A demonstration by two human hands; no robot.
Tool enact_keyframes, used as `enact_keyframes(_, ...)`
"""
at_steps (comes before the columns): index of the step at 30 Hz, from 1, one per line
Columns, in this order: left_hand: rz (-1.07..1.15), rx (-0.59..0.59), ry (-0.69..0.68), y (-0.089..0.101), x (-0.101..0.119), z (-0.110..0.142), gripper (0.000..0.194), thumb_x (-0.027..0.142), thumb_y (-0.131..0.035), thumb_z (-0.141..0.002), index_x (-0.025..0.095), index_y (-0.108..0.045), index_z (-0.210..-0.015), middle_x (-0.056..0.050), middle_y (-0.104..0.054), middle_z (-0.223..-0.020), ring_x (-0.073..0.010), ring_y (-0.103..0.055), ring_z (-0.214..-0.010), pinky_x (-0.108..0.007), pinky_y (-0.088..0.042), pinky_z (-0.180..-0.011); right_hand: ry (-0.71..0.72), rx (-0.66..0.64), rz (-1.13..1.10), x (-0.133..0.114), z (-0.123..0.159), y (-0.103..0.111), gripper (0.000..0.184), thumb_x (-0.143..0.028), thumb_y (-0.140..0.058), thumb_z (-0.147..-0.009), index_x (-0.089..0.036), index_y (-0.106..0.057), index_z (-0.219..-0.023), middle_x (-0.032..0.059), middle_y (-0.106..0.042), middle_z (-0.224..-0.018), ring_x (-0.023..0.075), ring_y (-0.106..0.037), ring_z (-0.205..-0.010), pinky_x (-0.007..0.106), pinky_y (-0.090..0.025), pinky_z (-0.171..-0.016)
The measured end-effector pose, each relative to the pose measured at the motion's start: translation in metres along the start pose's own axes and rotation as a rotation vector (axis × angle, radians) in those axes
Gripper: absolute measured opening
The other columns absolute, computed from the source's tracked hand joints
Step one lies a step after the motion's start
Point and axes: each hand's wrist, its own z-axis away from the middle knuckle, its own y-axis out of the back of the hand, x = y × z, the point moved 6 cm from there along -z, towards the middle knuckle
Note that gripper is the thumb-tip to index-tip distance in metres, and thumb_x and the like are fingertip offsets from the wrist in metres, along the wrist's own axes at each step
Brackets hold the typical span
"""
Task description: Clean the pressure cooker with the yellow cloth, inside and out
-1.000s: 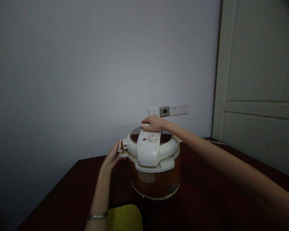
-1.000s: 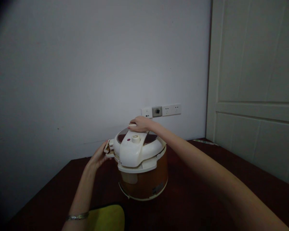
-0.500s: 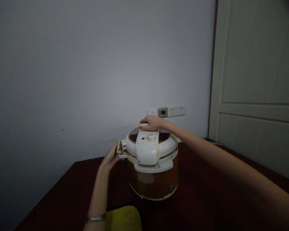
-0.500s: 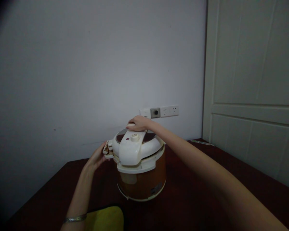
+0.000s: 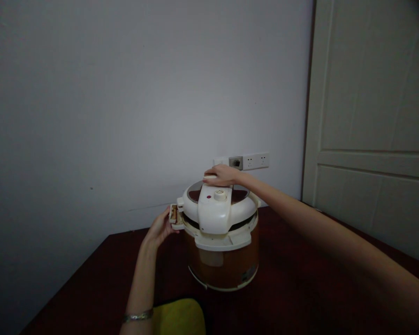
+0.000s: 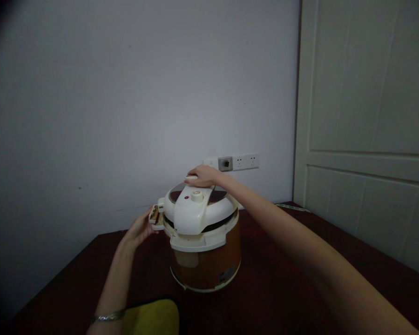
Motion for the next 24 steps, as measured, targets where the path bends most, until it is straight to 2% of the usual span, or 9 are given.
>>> enact_keyframes(6, -0.039, -0.047, 0.011, 0.000, 0.000, -0.001, 0.032, 0.030, -0.038, -0.092, 0.010, -0.058, -0.107, -0.011, -0.068, -0.081, -0.0182, -0.064, -0.053, -0.027, -0.051, -0.035, -0.021, 0.016, -0.017, 0.009, 0.000, 0.020, 0.047, -0.051, -0.041, -0.086, -0.017, -0.068, -0.103, 0.0088, -0.069, -0.095, 0.0167, -0.058, -0.077, 0.025, -0.037, -0.068)
enact_keyframes(12, -0.031, -0.063, 0.017, 0.000, 0.001, -0.001, 0.035, 0.031, -0.032, -0.093, 0.010, -0.058, -0.105, -0.012, -0.068, -0.084, -0.0190, -0.065, -0.055, -0.028, -0.051, -0.035, -0.083, 0.050, -0.008, 0.027, 0.006, 0.059, 0.046, -0.049, -0.041, -0.085, -0.015, -0.068, -0.102, 0.0090, -0.068, -0.096, 0.0164, -0.057, -0.078, 0.025, -0.037, -0.068)
enact_keyframes(19, -0.061, -0.022, 0.002, -0.005, 0.003, 0.000, 0.038, 0.032, -0.031, -0.094, 0.008, -0.060, -0.102, -0.011, -0.069, -0.077, -0.0180, -0.064, -0.050, -0.027, -0.049, -0.033, -0.230, 0.104, 0.032, 0.080, 0.034, 0.101, 0.046, -0.050, -0.042, -0.086, -0.016, -0.068, -0.105, 0.0090, -0.067, -0.105, 0.0206, -0.059, -0.089, 0.029, -0.041, -0.076)
enact_keyframes(24, -0.065, 0.020, -0.008, -0.003, 0.003, -0.002, 0.040, 0.032, -0.030, -0.094, 0.007, -0.060, -0.099, -0.011, -0.068, -0.072, -0.0180, -0.062, -0.045, -0.027, -0.048, -0.030, -0.363, 0.102, 0.121, 0.125, 0.072, 0.114, 0.046, -0.049, -0.042, -0.087, -0.017, -0.068, -0.106, 0.0105, -0.067, -0.106, 0.0229, -0.060, -0.091, 0.032, -0.043, -0.078)
